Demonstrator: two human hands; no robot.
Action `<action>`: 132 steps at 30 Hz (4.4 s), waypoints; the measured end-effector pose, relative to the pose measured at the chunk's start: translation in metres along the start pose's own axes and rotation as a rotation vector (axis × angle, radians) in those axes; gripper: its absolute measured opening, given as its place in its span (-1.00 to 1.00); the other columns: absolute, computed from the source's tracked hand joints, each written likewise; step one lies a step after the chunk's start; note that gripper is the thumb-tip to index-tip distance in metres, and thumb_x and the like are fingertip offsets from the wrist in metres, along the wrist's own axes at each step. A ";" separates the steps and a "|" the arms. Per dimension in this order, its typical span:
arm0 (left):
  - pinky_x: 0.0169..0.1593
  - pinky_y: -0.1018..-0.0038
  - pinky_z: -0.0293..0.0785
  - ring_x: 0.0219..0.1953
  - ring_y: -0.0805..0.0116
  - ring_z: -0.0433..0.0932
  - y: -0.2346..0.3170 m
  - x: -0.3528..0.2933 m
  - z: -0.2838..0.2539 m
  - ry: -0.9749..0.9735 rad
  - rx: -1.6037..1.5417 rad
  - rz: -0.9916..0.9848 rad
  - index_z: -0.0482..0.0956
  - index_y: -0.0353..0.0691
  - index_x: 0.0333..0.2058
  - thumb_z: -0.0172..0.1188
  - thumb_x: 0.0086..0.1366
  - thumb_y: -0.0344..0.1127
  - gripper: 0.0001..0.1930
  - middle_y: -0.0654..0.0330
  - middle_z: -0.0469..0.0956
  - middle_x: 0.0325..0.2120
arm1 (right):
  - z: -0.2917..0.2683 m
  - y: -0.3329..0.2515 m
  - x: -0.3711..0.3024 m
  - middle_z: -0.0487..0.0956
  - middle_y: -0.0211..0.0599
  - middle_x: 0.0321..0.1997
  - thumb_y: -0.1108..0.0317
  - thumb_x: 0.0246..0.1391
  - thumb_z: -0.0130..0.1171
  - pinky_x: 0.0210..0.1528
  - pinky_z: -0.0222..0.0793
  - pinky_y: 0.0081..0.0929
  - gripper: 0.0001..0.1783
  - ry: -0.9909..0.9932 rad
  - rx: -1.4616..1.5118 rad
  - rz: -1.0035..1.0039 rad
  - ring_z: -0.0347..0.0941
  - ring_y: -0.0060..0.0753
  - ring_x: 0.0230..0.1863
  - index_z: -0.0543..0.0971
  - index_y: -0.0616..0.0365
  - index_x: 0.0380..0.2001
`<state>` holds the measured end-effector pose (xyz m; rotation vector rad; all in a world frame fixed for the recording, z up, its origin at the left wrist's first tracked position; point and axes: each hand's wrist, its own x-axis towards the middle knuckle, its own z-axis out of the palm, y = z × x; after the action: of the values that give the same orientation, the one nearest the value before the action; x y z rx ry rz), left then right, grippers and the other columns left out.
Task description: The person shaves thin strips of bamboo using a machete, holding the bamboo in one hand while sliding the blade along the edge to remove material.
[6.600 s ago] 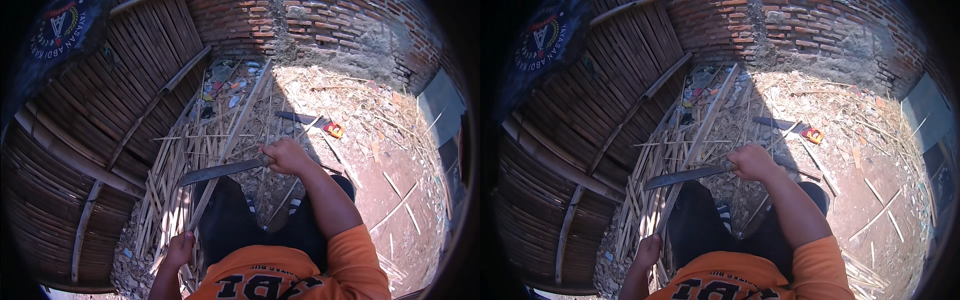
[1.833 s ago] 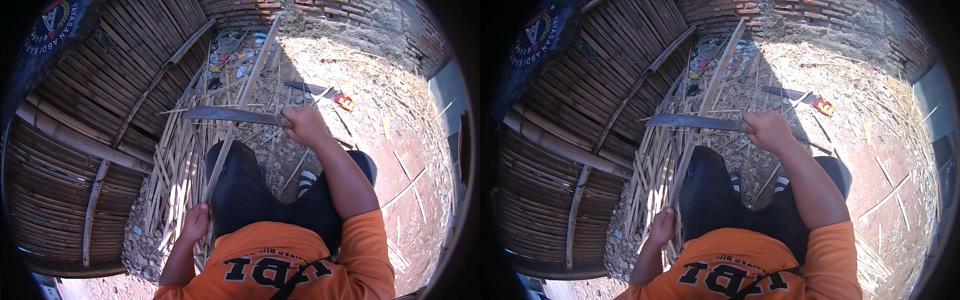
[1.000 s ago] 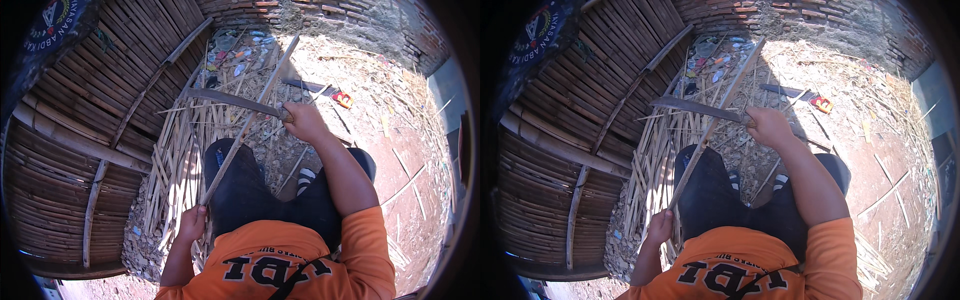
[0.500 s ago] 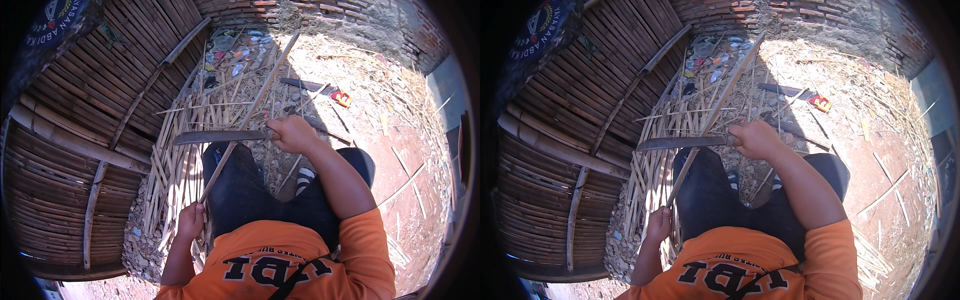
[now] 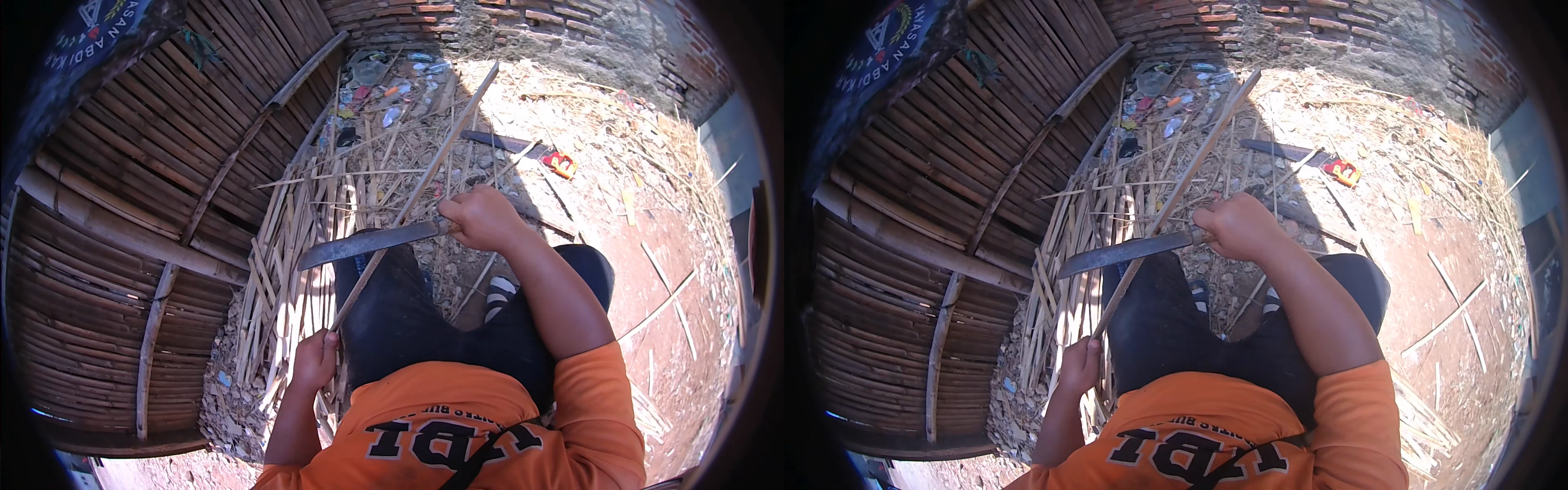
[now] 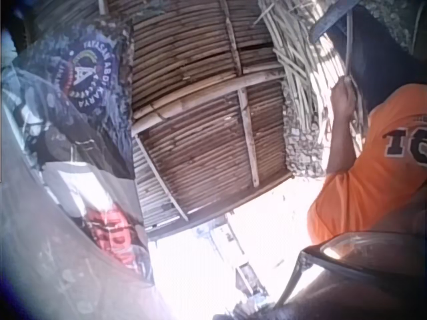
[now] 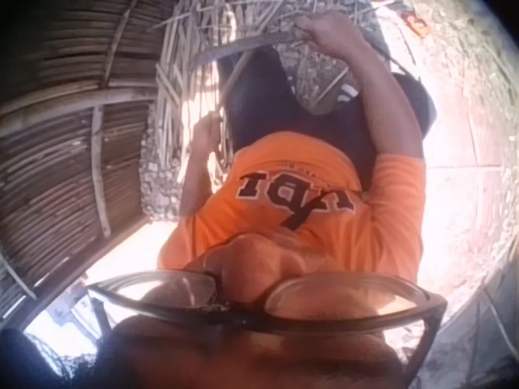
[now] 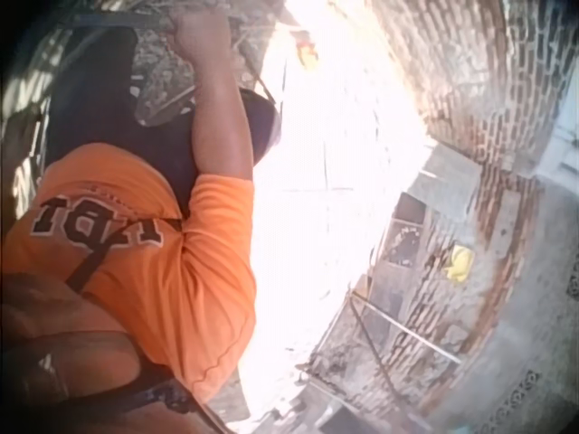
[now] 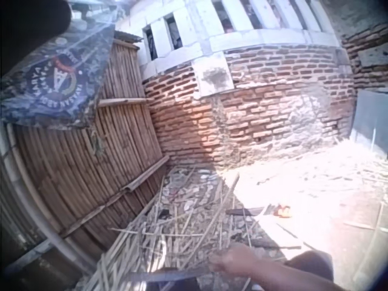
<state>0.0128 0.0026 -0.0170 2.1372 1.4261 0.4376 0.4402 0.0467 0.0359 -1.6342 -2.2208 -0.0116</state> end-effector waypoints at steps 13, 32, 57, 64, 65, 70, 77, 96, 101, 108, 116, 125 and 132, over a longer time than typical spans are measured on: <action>-0.37 0.17 0.44 -0.51 -0.12 0.55 -0.003 0.002 0.005 -0.005 -0.034 0.016 0.54 -0.32 -0.42 -0.09 0.53 0.01 -0.49 -0.08 0.50 -0.62 | 0.003 0.007 -0.001 0.61 0.02 -0.36 0.26 -0.01 0.26 -0.16 0.48 0.06 -0.74 -0.012 0.056 0.053 0.58 0.17 -0.22 0.51 0.14 -0.28; -0.42 0.30 0.39 -0.59 0.22 0.47 -0.025 -0.007 0.004 -0.113 -0.133 -0.063 0.54 -0.33 -0.41 -0.09 0.53 0.10 -0.43 0.06 0.44 -0.68 | -0.002 0.048 -0.010 0.61 0.00 -0.38 0.29 -0.10 0.33 -0.21 0.47 -0.02 -0.69 0.163 0.168 0.259 0.56 0.20 -0.27 0.51 0.15 -0.29; -0.43 0.41 0.36 -0.59 0.44 0.41 -0.005 -0.006 0.000 -0.294 -0.290 -0.211 0.52 -0.28 -0.41 -0.14 0.54 0.16 -0.40 0.26 0.41 -0.67 | -0.009 0.027 -0.009 0.62 -0.02 -0.38 0.27 -0.09 0.29 -0.15 0.50 0.01 -0.71 0.003 0.007 0.162 0.59 0.14 -0.23 0.55 0.12 -0.27; -0.37 0.21 0.42 -0.57 0.02 0.49 0.009 -0.001 0.002 -0.046 -0.056 -0.056 0.52 -0.34 -0.42 -0.10 0.54 0.04 -0.47 0.00 0.46 -0.64 | -0.009 0.023 -0.011 0.62 0.03 -0.38 0.25 -0.06 0.29 -0.14 0.50 0.02 -0.70 0.121 0.121 0.205 0.59 0.17 -0.23 0.54 0.13 -0.25; -0.37 0.20 0.42 -0.55 -0.03 0.51 0.009 0.001 0.002 -0.037 -0.043 -0.046 0.52 -0.33 -0.41 -0.09 0.53 0.03 -0.48 -0.03 0.47 -0.63 | -0.011 0.015 -0.011 0.61 0.01 -0.40 0.25 -0.07 0.30 -0.16 0.48 0.03 -0.70 0.037 0.082 0.141 0.57 0.18 -0.25 0.53 0.13 -0.27; -0.36 0.10 0.43 -0.47 -0.22 0.54 0.005 0.003 -0.005 0.065 0.093 -0.003 0.52 -0.29 -0.39 -0.06 0.51 -0.01 -0.54 -0.13 0.50 -0.60 | -0.033 0.026 -0.019 0.62 0.01 -0.38 0.27 -0.12 0.32 -0.15 0.48 0.02 -0.66 -0.008 0.062 0.222 0.58 0.17 -0.23 0.55 0.12 -0.23; -0.37 0.01 0.42 -0.45 -0.28 0.54 0.001 0.002 0.005 0.174 0.147 0.001 0.53 -0.30 -0.36 0.03 0.46 -0.11 -0.65 -0.16 0.52 -0.57 | -0.022 0.029 -0.016 0.57 0.03 -0.45 0.22 -0.05 0.34 -0.23 0.43 0.03 -0.70 0.136 0.087 0.247 0.54 0.21 -0.29 0.52 0.12 -0.31; -0.40 0.34 0.39 -0.57 0.29 0.44 0.009 0.016 0.003 -0.088 -0.180 -0.005 0.50 -0.31 -0.42 -0.10 0.55 0.06 -0.46 0.10 0.45 -0.65 | -0.005 0.031 -0.005 0.61 0.00 -0.42 0.28 -0.11 0.32 -0.17 0.46 0.06 -0.67 0.034 0.340 0.212 0.58 0.21 -0.26 0.53 0.12 -0.24; -0.40 0.35 0.39 -0.56 0.36 0.45 0.003 0.018 0.007 -0.159 -0.270 -0.094 0.52 -0.30 -0.40 -0.12 0.55 0.09 -0.45 0.14 0.46 -0.65 | -0.004 0.024 -0.002 0.61 -0.02 -0.39 0.28 -0.09 0.29 -0.16 0.47 0.06 -0.69 0.075 0.260 0.152 0.57 0.21 -0.25 0.53 0.10 -0.24; -0.39 0.37 0.38 -0.55 0.38 0.43 0.023 0.015 -0.006 -0.114 -0.126 -0.006 0.53 -0.29 -0.39 -0.13 0.55 0.09 -0.45 0.16 0.46 -0.63 | -0.033 0.030 -0.008 0.59 -0.02 -0.42 0.30 -0.14 0.34 -0.24 0.44 -0.02 -0.69 0.171 0.164 0.234 0.55 0.19 -0.27 0.50 0.14 -0.31; -0.48 0.48 0.28 -0.60 0.52 0.35 0.015 0.016 0.007 -0.228 -0.313 -0.070 0.52 -0.25 -0.38 -0.13 0.54 0.16 -0.43 0.33 0.35 -0.70 | -0.011 0.000 -0.008 0.58 -0.16 -0.41 0.29 -0.16 0.35 -0.22 0.44 -0.01 -0.69 0.063 -0.008 -0.039 0.57 0.11 -0.26 0.51 0.07 -0.30; -0.53 0.57 0.14 -0.63 0.60 0.21 0.020 0.006 -0.004 -0.419 -0.583 -0.318 0.47 -0.16 -0.36 -0.15 0.54 0.17 -0.48 0.42 0.28 -0.66 | -0.039 0.038 -0.016 0.60 -0.05 -0.36 0.32 -0.17 0.34 -0.17 0.45 0.00 -0.64 0.226 0.087 0.307 0.55 0.19 -0.22 0.54 0.10 -0.23; -0.52 0.57 0.08 -0.63 0.59 0.13 0.017 0.008 -0.005 -0.550 -0.755 -0.325 0.43 -0.13 -0.37 -0.16 0.55 0.17 -0.50 0.43 0.22 -0.67 | -0.034 0.023 -0.017 0.59 -0.05 -0.38 0.32 -0.15 0.32 -0.19 0.45 0.00 -0.70 0.127 0.050 0.170 0.54 0.17 -0.25 0.50 0.13 -0.31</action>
<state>0.0259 0.0059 -0.0031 1.2567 1.0298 0.1879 0.4757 0.0310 0.0579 -1.7395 -1.9674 -0.0132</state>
